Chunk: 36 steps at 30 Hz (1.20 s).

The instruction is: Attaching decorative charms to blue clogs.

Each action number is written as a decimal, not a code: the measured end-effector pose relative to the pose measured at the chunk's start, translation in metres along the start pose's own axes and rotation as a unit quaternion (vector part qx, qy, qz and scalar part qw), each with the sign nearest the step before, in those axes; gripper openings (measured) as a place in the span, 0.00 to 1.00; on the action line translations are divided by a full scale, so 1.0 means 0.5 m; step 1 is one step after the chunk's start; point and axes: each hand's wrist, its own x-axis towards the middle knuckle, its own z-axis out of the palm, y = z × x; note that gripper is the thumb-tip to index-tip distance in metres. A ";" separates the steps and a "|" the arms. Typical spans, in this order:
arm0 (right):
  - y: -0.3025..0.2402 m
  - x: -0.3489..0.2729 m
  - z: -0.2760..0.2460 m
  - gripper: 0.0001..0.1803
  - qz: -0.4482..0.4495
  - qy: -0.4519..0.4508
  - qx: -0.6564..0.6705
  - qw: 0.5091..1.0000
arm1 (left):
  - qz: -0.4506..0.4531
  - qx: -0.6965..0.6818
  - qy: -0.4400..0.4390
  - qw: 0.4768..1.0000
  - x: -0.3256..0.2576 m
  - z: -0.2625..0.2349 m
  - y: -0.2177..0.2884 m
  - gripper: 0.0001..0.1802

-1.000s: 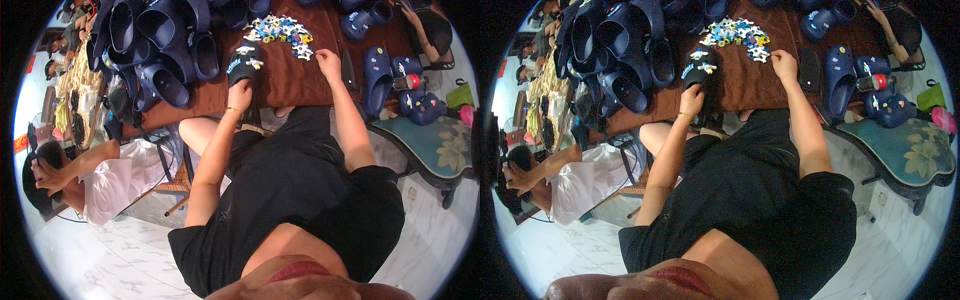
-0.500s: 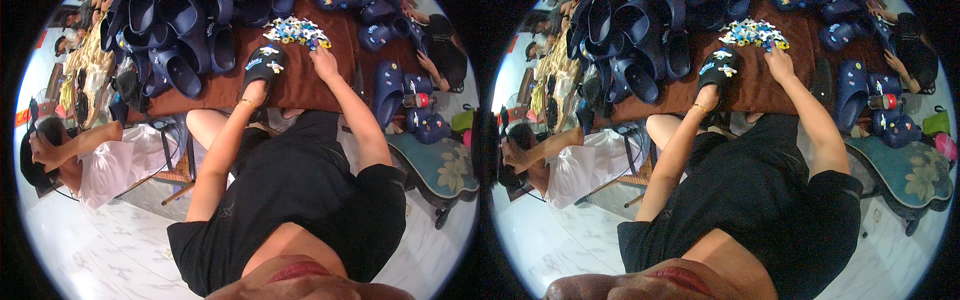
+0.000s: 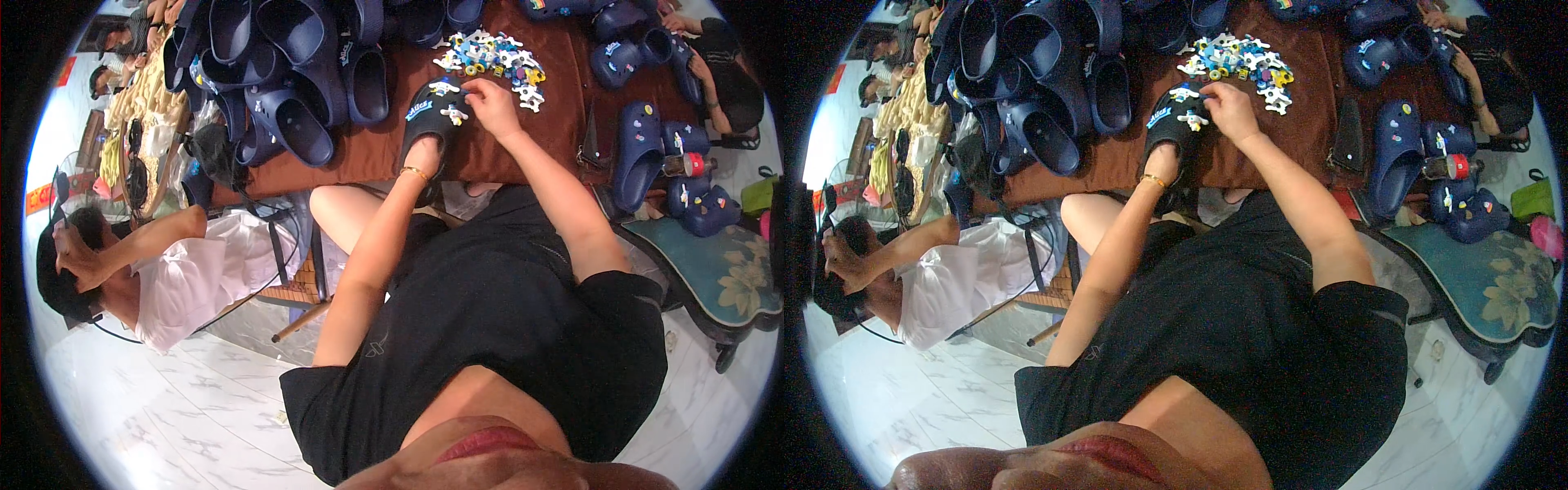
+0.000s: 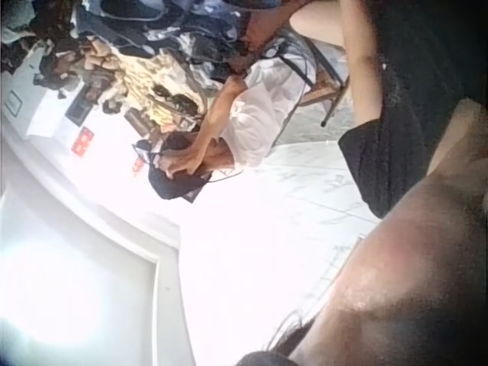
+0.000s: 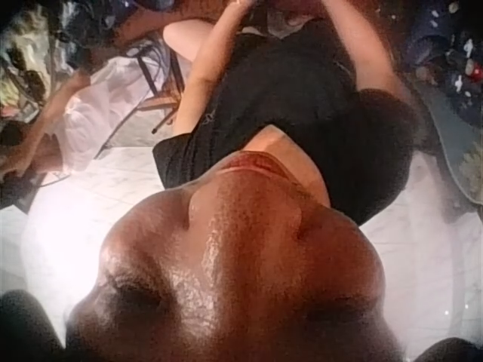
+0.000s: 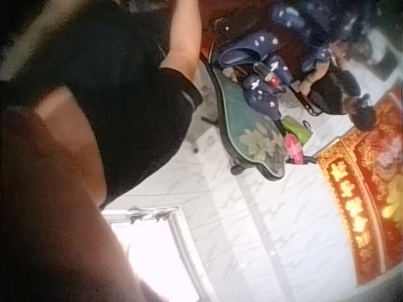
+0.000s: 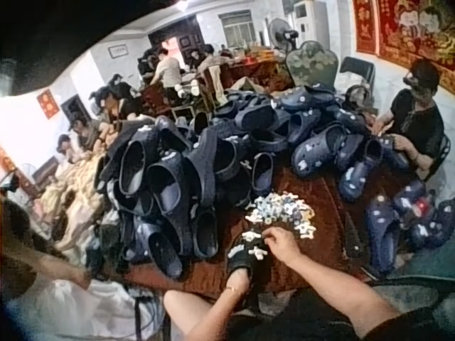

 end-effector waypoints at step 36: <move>-0.036 0.094 0.022 0.11 0.222 -0.317 -0.138 0.912 | -0.061 -0.023 -0.043 0.997 -0.002 0.008 -0.006 0.11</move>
